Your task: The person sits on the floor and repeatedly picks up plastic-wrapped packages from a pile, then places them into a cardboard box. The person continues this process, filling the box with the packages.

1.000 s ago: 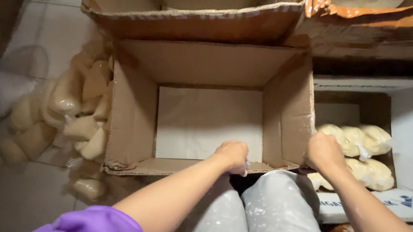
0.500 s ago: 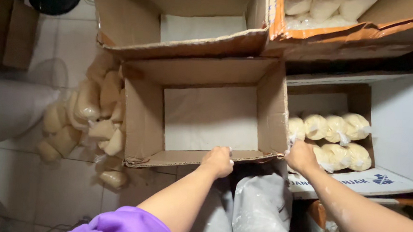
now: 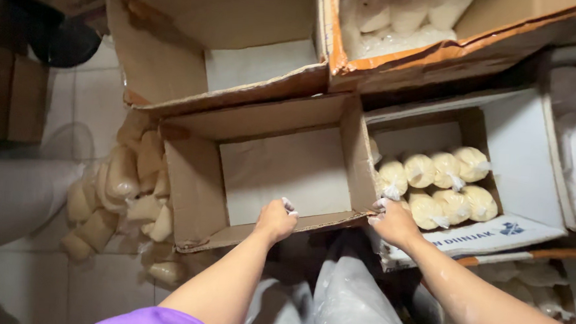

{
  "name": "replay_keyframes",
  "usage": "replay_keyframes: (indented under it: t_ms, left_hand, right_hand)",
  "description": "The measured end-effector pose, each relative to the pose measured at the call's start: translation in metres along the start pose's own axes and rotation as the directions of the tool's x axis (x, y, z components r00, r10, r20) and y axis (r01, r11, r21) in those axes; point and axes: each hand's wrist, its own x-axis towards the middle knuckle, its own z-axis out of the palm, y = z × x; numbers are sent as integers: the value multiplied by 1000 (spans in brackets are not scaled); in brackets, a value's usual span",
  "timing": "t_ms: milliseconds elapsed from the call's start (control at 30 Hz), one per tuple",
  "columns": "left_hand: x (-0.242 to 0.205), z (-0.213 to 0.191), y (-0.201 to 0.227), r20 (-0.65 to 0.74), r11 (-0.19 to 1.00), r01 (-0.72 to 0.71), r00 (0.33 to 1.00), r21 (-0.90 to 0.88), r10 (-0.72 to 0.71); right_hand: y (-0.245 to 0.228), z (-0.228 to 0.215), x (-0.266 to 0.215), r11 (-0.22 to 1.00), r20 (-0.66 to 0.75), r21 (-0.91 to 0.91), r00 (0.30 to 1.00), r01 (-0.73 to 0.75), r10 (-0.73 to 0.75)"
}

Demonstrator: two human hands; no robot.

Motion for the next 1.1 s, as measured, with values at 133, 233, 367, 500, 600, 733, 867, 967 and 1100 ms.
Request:
replay_keyframes:
  t_ms: [133,233,367,500,600,733,867,967,1100]
  left_hand:
    - [-1,-1,4,44,998,-69,997,14,68]
    - [-10,-9,1,59,992,-128,990,9,127]
    - [-21,-30,-17,80,990,-144,986,-1,143]
    - [-23,-65,-49,56,984,-179,983,16,178]
    - [-23,-93,-72,32,980,-199,980,29,198]
    - [-28,-126,-101,29,984,-176,984,-19,176]
    - [-36,-150,-121,28,990,-138,990,5,137]
    - [-40,-158,-134,43,989,-147,988,10,146]
    - [-39,-163,-155,55,981,-191,980,-20,192]
  right_hand:
    - [-2,3,-15,995,12,35,995,-94,94]
    - [-11,11,-31,976,2,125,984,-179,180]
    - [-33,24,-55,943,-5,235,970,-236,244]
    - [-65,40,-73,860,54,367,931,-356,362]
    - [-90,51,-84,798,79,467,917,-381,391]
    - [-114,66,-97,710,102,570,893,-414,439]
    - [-126,69,-110,592,46,725,882,-353,469]
    - [-128,66,-119,543,-23,792,873,-281,486]
    - [-127,64,-134,502,-75,829,839,-248,539]
